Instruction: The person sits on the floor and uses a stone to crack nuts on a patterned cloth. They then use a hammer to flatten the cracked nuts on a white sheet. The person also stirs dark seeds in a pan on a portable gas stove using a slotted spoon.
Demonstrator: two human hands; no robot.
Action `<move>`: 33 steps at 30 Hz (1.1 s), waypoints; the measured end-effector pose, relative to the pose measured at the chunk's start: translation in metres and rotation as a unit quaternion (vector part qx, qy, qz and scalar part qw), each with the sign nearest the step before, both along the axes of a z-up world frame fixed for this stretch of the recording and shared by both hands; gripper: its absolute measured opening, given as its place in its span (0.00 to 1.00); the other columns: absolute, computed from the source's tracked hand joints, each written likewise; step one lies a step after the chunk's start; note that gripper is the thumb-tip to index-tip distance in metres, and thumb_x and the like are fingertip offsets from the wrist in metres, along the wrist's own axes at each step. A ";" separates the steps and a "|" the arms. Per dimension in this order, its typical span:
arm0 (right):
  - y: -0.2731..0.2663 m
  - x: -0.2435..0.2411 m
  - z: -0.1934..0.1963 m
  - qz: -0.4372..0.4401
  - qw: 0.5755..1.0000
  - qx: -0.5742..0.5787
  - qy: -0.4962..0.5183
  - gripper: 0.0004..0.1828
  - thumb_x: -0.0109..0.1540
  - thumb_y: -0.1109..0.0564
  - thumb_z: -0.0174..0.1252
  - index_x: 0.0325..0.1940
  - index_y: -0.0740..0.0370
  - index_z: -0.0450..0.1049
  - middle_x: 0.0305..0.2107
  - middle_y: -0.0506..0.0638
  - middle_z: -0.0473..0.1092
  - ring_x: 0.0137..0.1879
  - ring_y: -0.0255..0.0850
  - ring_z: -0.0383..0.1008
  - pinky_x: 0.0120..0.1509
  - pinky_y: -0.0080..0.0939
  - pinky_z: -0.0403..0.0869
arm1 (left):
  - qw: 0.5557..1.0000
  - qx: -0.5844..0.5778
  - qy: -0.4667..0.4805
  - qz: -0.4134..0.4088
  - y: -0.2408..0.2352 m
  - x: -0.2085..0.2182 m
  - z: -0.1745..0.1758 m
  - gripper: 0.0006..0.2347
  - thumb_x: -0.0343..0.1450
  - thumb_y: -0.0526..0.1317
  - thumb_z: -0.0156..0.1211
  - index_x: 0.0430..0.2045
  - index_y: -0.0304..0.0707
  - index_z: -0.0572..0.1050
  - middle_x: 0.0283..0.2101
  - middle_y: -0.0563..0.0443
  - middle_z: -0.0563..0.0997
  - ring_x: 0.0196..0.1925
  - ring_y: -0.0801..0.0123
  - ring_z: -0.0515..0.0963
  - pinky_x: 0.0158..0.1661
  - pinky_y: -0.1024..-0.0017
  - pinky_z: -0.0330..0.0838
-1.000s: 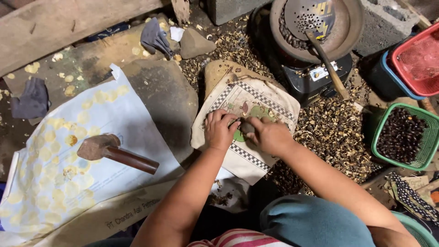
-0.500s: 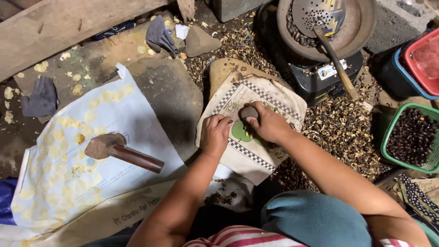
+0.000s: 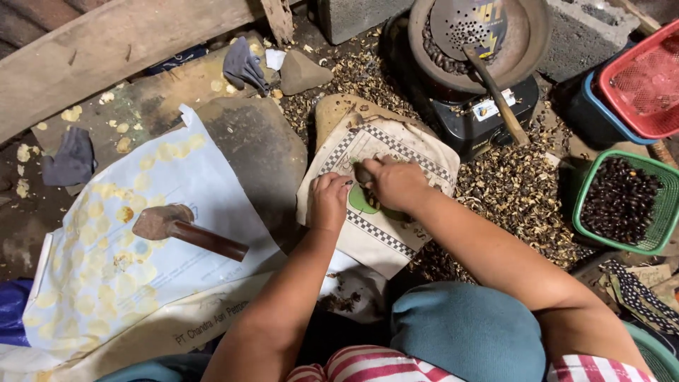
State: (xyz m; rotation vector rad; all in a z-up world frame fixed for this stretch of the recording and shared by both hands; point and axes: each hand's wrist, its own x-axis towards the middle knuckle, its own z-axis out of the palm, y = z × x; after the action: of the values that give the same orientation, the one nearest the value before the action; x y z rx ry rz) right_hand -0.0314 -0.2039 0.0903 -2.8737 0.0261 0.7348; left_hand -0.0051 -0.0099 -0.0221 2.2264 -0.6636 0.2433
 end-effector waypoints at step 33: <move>0.005 -0.040 -0.014 0.076 0.966 0.047 -0.241 0.19 0.67 0.40 0.49 0.58 0.45 0.65 0.43 0.62 0.69 0.41 0.64 0.79 0.52 0.61 0.69 | 1.000 -0.010 0.016 0.010 -0.002 0.005 0.019 0.06 0.64 0.37 0.71 0.31 0.49 0.81 0.42 0.58 0.76 0.48 0.59 0.77 0.50 0.63 0.73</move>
State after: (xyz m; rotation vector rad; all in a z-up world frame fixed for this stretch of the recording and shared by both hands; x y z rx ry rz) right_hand -0.0710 -0.1986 0.0763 -2.8994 -0.2872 0.0379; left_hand 0.0003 -0.0118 -0.0027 2.2133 -0.6198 0.2232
